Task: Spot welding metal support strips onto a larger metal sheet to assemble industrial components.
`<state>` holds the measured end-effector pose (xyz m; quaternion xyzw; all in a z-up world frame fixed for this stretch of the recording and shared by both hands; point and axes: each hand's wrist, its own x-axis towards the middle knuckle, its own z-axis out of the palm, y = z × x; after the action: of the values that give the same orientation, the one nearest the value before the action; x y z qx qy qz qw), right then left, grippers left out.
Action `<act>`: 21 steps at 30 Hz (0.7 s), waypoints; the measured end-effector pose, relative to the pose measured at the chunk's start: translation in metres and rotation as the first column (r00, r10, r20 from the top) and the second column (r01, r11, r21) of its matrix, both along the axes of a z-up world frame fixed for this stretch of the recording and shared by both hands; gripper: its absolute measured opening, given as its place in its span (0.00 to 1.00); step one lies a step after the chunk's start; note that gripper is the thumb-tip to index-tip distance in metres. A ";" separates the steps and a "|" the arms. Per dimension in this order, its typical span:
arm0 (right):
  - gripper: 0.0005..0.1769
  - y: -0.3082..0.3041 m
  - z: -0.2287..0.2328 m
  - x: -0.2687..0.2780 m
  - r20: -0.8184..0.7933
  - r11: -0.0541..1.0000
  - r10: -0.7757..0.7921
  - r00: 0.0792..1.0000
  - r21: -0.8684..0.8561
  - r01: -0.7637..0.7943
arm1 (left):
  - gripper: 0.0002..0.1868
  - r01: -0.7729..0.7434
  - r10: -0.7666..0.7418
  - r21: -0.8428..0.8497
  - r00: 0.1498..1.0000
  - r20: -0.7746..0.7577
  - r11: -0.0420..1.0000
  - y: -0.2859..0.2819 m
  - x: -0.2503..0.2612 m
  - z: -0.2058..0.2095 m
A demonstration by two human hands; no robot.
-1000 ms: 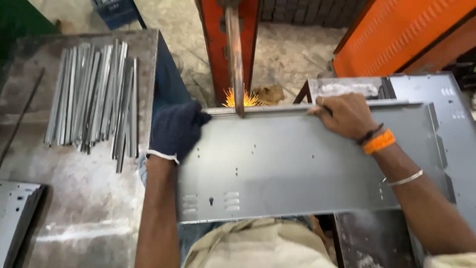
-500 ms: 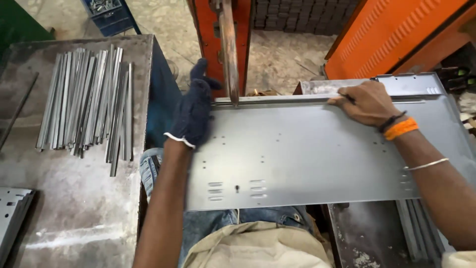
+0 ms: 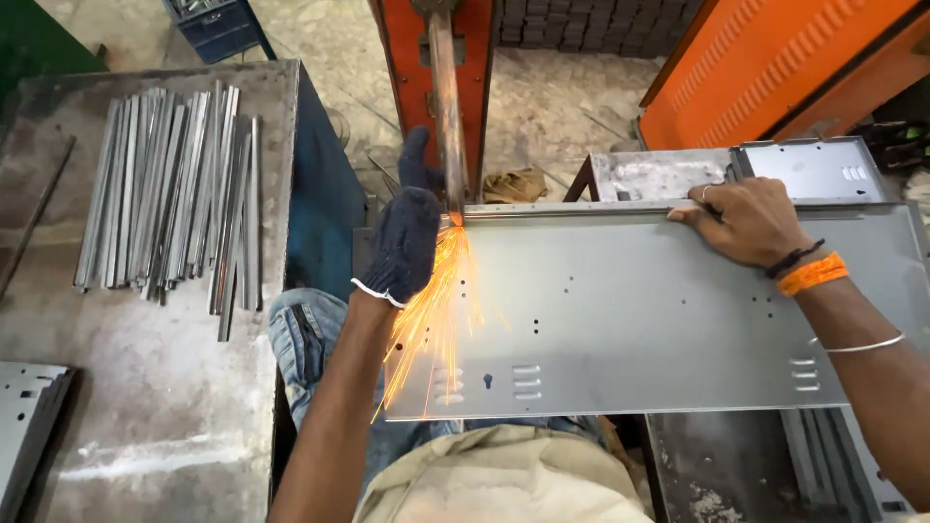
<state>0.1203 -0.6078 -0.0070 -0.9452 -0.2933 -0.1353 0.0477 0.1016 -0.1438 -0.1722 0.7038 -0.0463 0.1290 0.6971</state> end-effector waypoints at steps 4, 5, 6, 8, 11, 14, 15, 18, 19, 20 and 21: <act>0.28 0.013 0.008 -0.004 0.025 0.998 -0.043 0.999 -0.035 0.044 | 0.08 -0.238 -0.038 0.457 0.855 0.517 0.857 0.008 -0.029 0.088; 0.29 0.020 0.010 -0.002 -0.028 0.996 -0.056 0.998 -0.068 0.054 | 0.11 -0.234 -0.036 0.539 0.896 0.442 0.809 0.012 -0.040 0.107; 0.31 0.027 0.013 0.003 -0.075 0.993 -0.076 0.994 -0.094 0.069 | 0.14 -0.218 -0.036 0.620 0.928 0.370 0.754 0.018 -0.045 0.129; 0.30 0.071 0.017 0.002 -0.083 0.996 -0.025 0.996 -0.082 0.019 | 0.19 -0.182 -0.025 0.727 0.964 0.264 0.662 0.038 -0.054 0.169; 0.26 0.123 0.026 -0.002 -0.152 0.996 0.089 0.984 -0.005 -0.090 | 0.23 -0.073 0.047 0.869 0.997 0.057 0.490 0.076 -0.073 0.202; 0.21 0.138 0.032 0.009 -0.139 0.963 0.249 0.959 0.140 -0.230 | 0.23 -0.018 0.166 0.930 0.985 -0.047 0.367 0.122 -0.087 0.219; 0.19 0.138 0.031 0.013 -0.087 0.926 0.336 0.938 0.211 -0.312 | 0.24 0.000 0.229 0.947 0.970 -0.077 0.321 0.138 -0.093 0.222; 0.16 0.133 0.014 0.028 -0.059 0.934 0.321 0.945 0.183 -0.306 | 0.25 0.019 0.311 0.947 0.942 -0.125 0.322 0.175 -0.102 0.215; 0.16 0.139 0.014 0.028 -0.060 0.934 0.322 0.945 0.187 -0.306 | 0.25 0.021 0.312 0.948 0.942 -0.126 0.319 0.181 -0.103 0.215; 0.15 0.143 0.014 0.025 -0.103 0.948 0.282 0.954 0.182 -0.260 | 0.25 -0.001 0.322 0.971 0.944 -0.077 0.237 0.185 -0.104 0.213; 0.14 0.146 0.014 0.021 -0.145 0.961 0.241 0.960 0.176 -0.215 | 0.25 -0.024 0.328 0.988 0.944 -0.028 0.154 0.189 -0.104 0.211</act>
<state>0.1418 -0.4616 0.0066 -0.9062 -0.3838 -0.0728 0.1620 -0.0028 0.0450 0.0386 0.9947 0.0479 0.0655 0.0634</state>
